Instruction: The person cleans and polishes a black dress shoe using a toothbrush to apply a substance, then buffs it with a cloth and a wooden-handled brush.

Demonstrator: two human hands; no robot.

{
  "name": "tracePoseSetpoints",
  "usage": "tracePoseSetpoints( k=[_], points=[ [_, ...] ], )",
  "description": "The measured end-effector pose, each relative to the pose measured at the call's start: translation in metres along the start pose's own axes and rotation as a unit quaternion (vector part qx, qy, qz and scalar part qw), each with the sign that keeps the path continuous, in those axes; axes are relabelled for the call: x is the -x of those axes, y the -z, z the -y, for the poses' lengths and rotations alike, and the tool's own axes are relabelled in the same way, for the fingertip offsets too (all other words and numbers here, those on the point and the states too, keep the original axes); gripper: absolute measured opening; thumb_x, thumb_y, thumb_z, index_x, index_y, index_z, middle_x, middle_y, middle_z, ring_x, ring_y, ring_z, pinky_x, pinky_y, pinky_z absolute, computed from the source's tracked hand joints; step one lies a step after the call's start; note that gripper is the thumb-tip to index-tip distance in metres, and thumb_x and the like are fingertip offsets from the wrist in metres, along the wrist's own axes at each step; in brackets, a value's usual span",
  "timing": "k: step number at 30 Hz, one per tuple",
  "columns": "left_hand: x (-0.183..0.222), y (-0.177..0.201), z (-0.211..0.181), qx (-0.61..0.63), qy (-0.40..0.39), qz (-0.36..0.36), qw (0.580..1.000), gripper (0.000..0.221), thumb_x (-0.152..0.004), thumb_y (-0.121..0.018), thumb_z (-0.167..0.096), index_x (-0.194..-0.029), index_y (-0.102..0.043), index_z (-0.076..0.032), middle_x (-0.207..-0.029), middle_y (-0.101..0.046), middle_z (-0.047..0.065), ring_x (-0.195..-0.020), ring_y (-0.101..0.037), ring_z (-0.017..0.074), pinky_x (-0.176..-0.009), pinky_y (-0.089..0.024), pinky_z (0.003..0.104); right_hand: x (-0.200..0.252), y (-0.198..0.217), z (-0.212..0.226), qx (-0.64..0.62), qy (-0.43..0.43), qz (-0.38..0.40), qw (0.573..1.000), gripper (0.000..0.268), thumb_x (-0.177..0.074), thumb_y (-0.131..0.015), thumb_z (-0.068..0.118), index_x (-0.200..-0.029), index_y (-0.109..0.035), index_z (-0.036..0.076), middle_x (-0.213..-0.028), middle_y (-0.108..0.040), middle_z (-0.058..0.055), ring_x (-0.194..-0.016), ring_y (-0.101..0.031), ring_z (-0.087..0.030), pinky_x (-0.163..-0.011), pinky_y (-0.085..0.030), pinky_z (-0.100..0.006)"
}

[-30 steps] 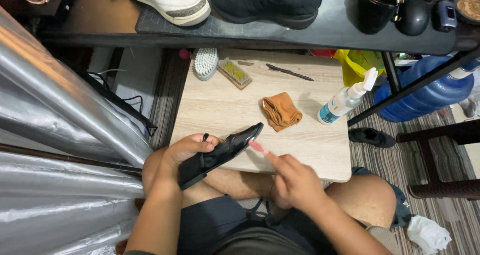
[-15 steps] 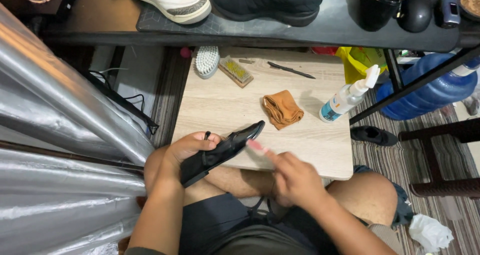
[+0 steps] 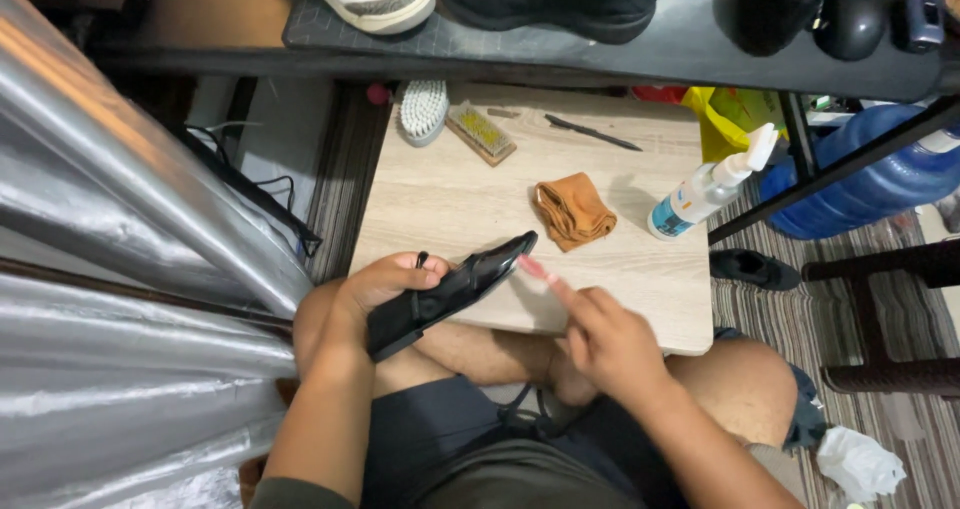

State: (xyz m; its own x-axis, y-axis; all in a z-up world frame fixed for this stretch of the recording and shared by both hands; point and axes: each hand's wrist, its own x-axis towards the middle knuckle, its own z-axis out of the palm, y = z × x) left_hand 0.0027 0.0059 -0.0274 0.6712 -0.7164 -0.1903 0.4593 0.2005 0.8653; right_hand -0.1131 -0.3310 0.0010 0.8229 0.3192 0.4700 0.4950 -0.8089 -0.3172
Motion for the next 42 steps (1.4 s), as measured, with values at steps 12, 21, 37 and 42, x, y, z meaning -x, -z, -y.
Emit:
tracePoseSetpoints(
  k=[12, 21, 37, 42],
  points=[
    [-0.003, 0.004, -0.001, -0.001, -0.015, 0.001, 1.0, 0.013, -0.092, -0.069, -0.011, -0.082, -0.063, -0.004, -0.057, -0.051, -0.004, -0.046, -0.05, 0.0068, -0.046, -0.038, 0.018, -0.003, -0.005, 0.028, 0.019, 0.044, -0.008, 0.999, 0.055, -0.079, -0.065, 0.018, -0.134, -0.069, 0.023, -0.098, -0.067, 0.0, -0.074, -0.074, -0.027, -0.06, -0.062, -0.041],
    [0.001, -0.012, 0.005, 0.041, -0.053, -0.023, 0.997, 0.007, -0.091, -0.068, -0.008, -0.089, -0.065, -0.002, -0.063, -0.057, -0.001, -0.054, -0.057, 0.0078, -0.052, -0.045, 0.019, -0.007, -0.025, 0.025, -0.05, 0.019, -0.103, 0.993, 0.055, -0.09, -0.058, -0.001, -0.143, -0.066, 0.011, -0.099, -0.072, -0.007, -0.087, -0.074, -0.028, -0.075, -0.06, -0.036],
    [-0.017, -0.03, 0.017, 0.211, -0.088, -0.113, 0.967, 0.015, -0.094, -0.065, 0.0, -0.101, -0.068, 0.012, -0.09, -0.072, 0.021, -0.086, -0.075, 0.0272, -0.084, -0.061, 0.038, 0.001, -0.054, 0.05, -0.137, 0.033, -0.043, 0.989, 0.05, -0.086, -0.073, 0.003, -0.136, -0.068, 0.007, -0.108, -0.072, -0.013, -0.099, -0.073, -0.033, -0.085, -0.06, -0.042],
    [-0.023, -0.024, 0.022, 0.245, -0.081, -0.091, 0.962, 0.017, -0.095, -0.062, -0.001, -0.104, -0.068, 0.012, -0.094, -0.072, 0.023, -0.091, -0.075, 0.0305, -0.087, -0.062, 0.043, -0.006, -0.049, 0.025, -0.053, 0.037, -0.056, 0.996, 0.057, -0.087, -0.059, -0.01, -0.141, -0.065, 0.006, -0.106, -0.07, -0.017, -0.096, -0.072, -0.038, -0.083, -0.06, -0.046]
  ],
)
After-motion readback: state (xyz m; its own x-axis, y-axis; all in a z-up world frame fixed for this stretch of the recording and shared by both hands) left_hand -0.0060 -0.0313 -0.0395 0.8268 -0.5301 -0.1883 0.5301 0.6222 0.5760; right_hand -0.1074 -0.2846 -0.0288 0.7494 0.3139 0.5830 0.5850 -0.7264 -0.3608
